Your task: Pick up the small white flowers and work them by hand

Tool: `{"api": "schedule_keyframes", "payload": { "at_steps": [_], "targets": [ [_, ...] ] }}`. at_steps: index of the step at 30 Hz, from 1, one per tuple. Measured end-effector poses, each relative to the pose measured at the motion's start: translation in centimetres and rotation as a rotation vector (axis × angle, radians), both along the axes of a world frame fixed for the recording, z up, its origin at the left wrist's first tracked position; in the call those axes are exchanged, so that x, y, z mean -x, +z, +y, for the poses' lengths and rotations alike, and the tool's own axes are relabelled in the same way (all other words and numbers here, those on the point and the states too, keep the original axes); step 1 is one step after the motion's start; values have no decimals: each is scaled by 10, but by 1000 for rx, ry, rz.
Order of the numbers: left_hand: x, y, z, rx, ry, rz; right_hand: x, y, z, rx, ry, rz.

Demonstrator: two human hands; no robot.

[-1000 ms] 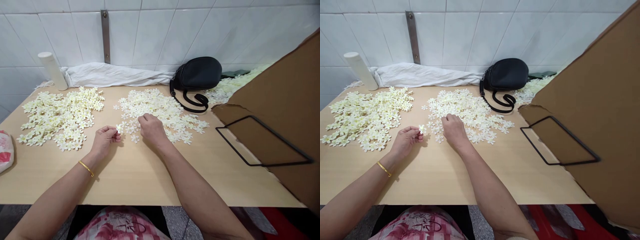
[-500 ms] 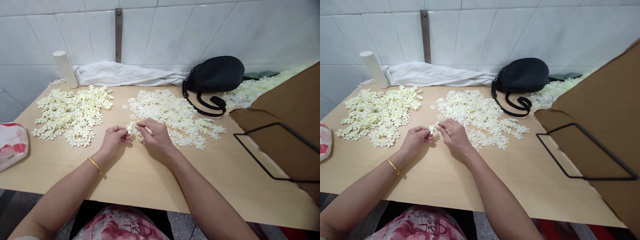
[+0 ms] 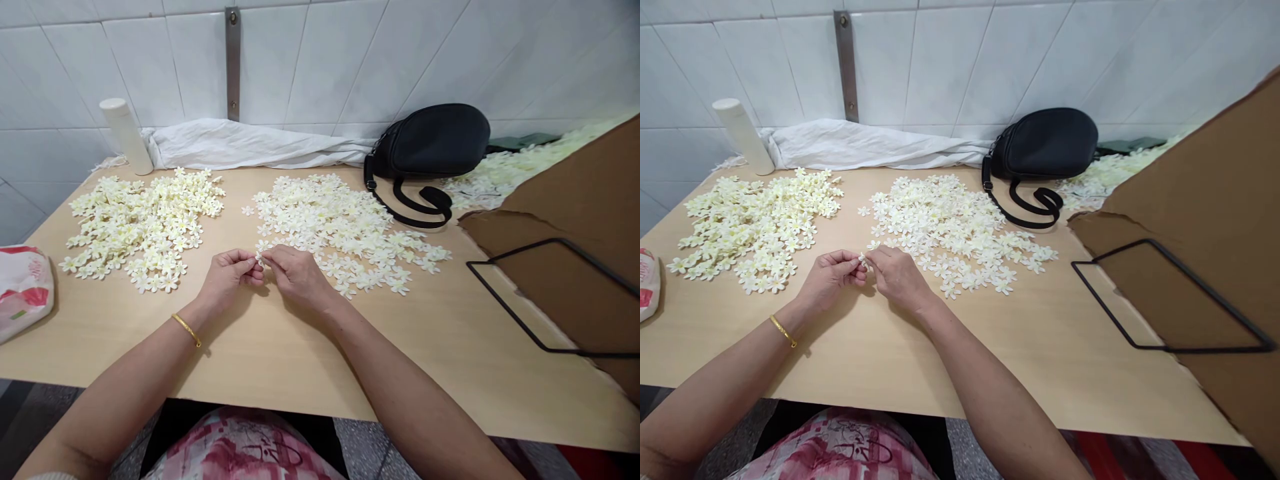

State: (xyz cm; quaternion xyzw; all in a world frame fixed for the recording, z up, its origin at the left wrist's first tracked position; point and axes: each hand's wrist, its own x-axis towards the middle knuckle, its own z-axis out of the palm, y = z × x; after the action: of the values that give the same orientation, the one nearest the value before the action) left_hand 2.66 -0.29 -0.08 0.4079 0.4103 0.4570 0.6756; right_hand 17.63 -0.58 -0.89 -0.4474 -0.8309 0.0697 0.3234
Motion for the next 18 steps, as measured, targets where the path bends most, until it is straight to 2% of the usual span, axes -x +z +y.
{"api": "schedule_keyframes", "payload": {
  "at_steps": [6, 18],
  "targets": [
    [-2, 2, -1, 2, 10, 51, 2, 4, -2, 45, -8, -69],
    [2, -3, 2, 34, -55, 8, 4, 3, -2, 51, -42, -58]
  ]
}}
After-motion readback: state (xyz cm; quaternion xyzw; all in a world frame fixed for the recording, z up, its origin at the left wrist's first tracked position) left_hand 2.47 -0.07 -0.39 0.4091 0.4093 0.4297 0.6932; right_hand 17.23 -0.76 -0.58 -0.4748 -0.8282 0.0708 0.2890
